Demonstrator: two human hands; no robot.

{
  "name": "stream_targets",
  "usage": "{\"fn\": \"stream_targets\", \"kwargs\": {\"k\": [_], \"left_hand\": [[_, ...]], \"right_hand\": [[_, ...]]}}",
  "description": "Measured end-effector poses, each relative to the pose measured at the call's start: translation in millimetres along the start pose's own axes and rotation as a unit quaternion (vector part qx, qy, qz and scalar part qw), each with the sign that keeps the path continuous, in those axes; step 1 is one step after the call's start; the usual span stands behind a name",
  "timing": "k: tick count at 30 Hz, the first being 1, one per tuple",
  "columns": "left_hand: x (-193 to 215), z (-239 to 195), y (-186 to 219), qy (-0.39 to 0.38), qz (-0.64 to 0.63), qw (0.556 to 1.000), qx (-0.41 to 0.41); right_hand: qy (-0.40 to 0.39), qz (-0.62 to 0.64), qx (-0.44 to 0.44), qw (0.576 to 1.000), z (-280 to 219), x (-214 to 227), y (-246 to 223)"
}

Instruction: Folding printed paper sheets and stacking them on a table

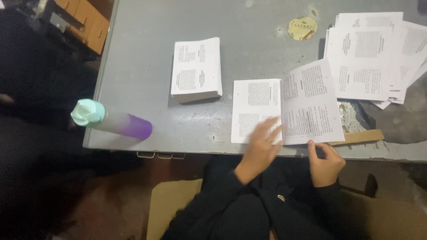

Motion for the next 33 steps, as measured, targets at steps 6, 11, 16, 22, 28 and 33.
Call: {"fn": "stream_targets", "kwargs": {"k": [6,11,16,22,28,33], "left_hand": [[-91,-7,-35,-0.206,0.083,0.975,0.001],[-92,2,-43,-0.257,0.048,0.964,0.041],[-93,13,-54,-0.245,0.136,0.959,0.031],[-83,51,-86,-0.366,0.174,0.903,0.145],[-108,81,-142,-0.280,0.274,0.916,0.087],[-74,81,-93,-0.283,0.186,0.934,0.116]], "right_hand": [[0.009,-0.015,-0.050,0.999,0,6,16],[0.011,0.019,-0.063,0.998,38,33,-9],[-0.021,-0.004,-0.032,0.999,50,16,20],[-0.073,0.115,-0.108,0.985,49,15,3],[-0.068,0.092,-0.077,0.990,49,16,2],[-0.032,0.050,-0.051,0.997,44,17,13]]}}
Point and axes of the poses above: each hand's wrist, its own z-axis towards the middle knuckle, its own x-axis out of the back of the hand, y = z × x, the point moved 8 cm from there along z, towards the middle knuckle, and after that the axes turned 3 degrees about -z, right-handed, at the moved point
